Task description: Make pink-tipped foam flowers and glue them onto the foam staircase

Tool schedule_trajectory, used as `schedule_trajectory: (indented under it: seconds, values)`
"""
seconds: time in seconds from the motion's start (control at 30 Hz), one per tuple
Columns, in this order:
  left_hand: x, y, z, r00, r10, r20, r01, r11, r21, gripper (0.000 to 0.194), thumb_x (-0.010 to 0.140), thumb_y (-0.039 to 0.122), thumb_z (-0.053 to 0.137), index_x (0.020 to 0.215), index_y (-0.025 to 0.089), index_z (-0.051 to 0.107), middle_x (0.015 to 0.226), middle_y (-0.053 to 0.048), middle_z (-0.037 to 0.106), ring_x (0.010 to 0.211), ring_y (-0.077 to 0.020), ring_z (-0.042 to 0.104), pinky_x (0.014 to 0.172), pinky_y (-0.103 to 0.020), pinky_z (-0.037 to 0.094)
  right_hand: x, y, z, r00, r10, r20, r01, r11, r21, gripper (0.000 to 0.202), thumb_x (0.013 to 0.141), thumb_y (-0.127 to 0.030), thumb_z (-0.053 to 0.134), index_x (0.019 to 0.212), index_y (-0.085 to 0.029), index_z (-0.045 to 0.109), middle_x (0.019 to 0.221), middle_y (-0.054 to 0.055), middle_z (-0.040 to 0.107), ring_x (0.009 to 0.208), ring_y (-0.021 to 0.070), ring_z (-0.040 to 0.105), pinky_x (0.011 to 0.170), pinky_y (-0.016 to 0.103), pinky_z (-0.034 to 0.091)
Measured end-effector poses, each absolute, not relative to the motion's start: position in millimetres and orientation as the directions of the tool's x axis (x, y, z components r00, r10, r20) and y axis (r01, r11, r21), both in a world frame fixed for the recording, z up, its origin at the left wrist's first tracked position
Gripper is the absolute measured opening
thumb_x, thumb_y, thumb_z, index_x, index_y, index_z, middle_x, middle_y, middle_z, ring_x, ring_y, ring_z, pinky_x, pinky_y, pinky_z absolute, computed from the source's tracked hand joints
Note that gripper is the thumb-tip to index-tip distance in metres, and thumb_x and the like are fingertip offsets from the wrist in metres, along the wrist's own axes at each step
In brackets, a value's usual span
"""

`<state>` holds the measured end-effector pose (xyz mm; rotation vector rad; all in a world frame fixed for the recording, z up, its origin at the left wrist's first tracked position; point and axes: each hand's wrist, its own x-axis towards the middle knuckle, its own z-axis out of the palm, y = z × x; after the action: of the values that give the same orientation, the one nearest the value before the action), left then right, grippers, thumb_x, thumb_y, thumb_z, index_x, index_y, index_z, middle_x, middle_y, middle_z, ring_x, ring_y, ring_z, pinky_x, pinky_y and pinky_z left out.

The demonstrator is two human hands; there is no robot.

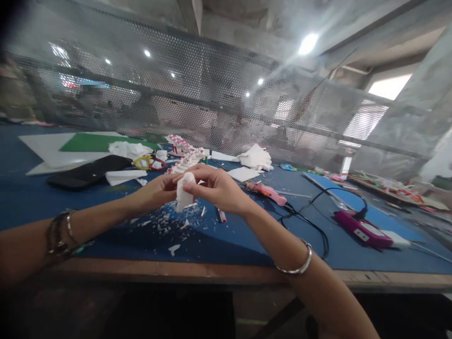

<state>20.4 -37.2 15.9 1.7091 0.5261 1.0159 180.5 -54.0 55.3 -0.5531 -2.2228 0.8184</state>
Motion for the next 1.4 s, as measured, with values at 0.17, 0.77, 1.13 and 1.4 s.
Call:
schedule_trajectory:
  seconds: [0.17, 0.77, 1.13, 1.4]
  values:
    - [19, -32, 17, 0.447, 0.800, 0.400, -0.161, -0.368, 0.916, 0.019, 0.068, 0.022, 0.053, 0.085, 0.013, 0.053, 0.082, -0.003, 0.056, 0.073, -0.0119, 0.051, 0.065, -0.023, 0.039, 184, -50, 46, -0.632, 0.537, 0.559, 0.295, 0.834, -0.467, 0.017, 0.082, -0.024, 0.047, 0.084, -0.016, 0.061, 0.085, 0.005, 0.056, 0.077, 0.0107, 0.051, 0.067, 0.024, 0.041]
    - [17, -29, 6, 0.725, 0.487, 0.488, 0.088, -0.767, 0.635, 0.022, 0.081, 0.023, 0.038, 0.093, 0.013, 0.053, 0.091, -0.009, 0.061, 0.086, -0.0182, 0.054, 0.078, -0.029, 0.041, 185, -59, 32, -0.604, 0.518, 0.606, 0.361, 0.856, -0.371, 0.031, 0.073, -0.023, 0.059, 0.103, -0.018, 0.053, 0.088, 0.004, 0.051, 0.072, 0.0109, 0.052, 0.062, 0.025, 0.048]
    - [18, -33, 7, 0.776, 0.478, 0.412, 0.080, -0.722, 0.687, 0.024, 0.080, 0.021, 0.036, 0.071, 0.013, 0.058, 0.073, -0.007, 0.061, 0.074, -0.0150, 0.056, 0.071, -0.024, 0.043, 186, -58, 29, -0.712, 0.304, 0.633, 0.327, 0.941, -0.084, 0.022, 0.082, -0.021, 0.049, 0.102, -0.016, 0.058, 0.079, 0.003, 0.053, 0.069, 0.0096, 0.051, 0.063, 0.023, 0.045]
    - [17, -35, 10, 0.816, 0.469, 0.338, 0.079, -0.669, 0.739, 0.024, 0.079, 0.023, 0.038, 0.070, 0.013, 0.058, 0.075, -0.007, 0.061, 0.077, -0.0159, 0.056, 0.073, -0.025, 0.042, 186, -58, 28, -0.750, 0.268, 0.604, 0.300, 0.953, -0.050, 0.024, 0.082, -0.023, 0.050, 0.103, -0.014, 0.057, 0.083, 0.004, 0.052, 0.071, 0.0098, 0.050, 0.063, 0.022, 0.045]
